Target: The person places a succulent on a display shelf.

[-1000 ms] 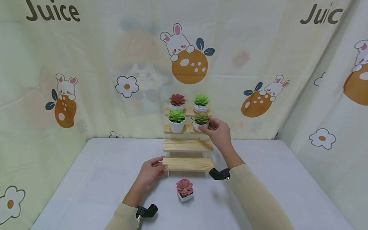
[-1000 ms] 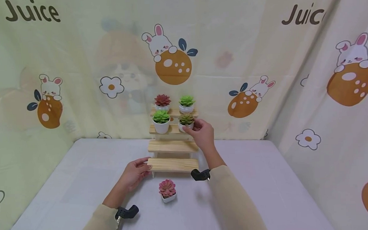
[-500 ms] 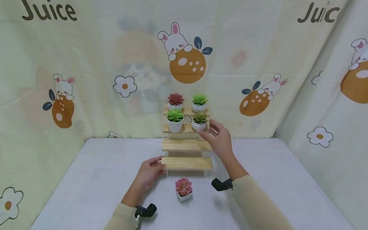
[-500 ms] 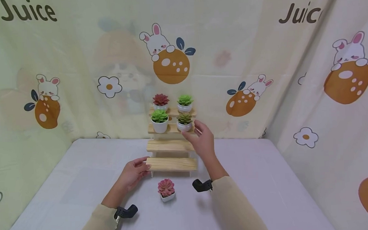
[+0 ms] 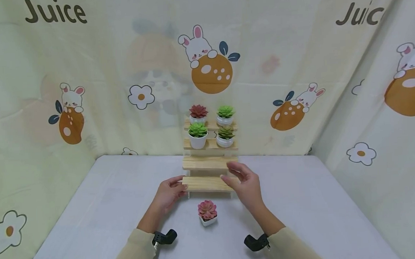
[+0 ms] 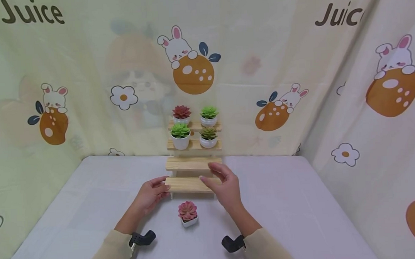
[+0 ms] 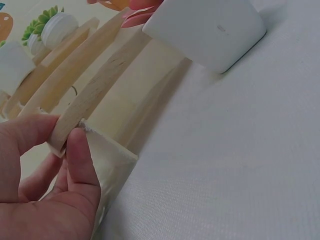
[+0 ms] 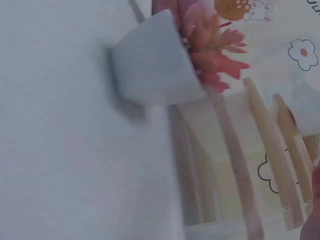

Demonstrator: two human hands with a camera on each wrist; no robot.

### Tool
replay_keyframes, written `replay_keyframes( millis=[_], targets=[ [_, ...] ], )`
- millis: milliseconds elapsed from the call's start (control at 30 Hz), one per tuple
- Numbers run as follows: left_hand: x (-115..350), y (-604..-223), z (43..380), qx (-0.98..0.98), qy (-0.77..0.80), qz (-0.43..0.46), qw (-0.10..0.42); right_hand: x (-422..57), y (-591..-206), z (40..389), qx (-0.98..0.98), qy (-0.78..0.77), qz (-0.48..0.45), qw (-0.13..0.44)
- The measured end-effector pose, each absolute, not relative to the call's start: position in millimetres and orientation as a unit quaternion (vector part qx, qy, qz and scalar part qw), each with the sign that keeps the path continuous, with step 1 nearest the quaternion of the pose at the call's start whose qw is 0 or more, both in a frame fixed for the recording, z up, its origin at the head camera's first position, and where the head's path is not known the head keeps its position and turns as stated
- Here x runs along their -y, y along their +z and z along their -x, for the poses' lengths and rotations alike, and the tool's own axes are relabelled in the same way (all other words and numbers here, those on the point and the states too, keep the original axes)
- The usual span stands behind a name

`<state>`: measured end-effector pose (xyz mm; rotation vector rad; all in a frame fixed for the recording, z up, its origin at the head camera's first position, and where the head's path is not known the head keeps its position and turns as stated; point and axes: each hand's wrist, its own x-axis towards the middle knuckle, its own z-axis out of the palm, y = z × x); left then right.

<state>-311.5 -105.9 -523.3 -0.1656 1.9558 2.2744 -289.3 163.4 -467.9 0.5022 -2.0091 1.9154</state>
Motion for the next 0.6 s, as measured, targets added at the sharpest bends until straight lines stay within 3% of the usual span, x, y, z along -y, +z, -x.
replay_keyframes(
  millis=[233,600],
  targets=[
    [107,-524,312,-0.650,0.756,0.052,0.067,-165,-493,267,0.720,0.639,-0.268,0.031],
    [107,-523,311,-0.653,0.752,0.057,0.070,-165,-516,252,0.733,0.601,-0.292,-0.128]
  ],
)
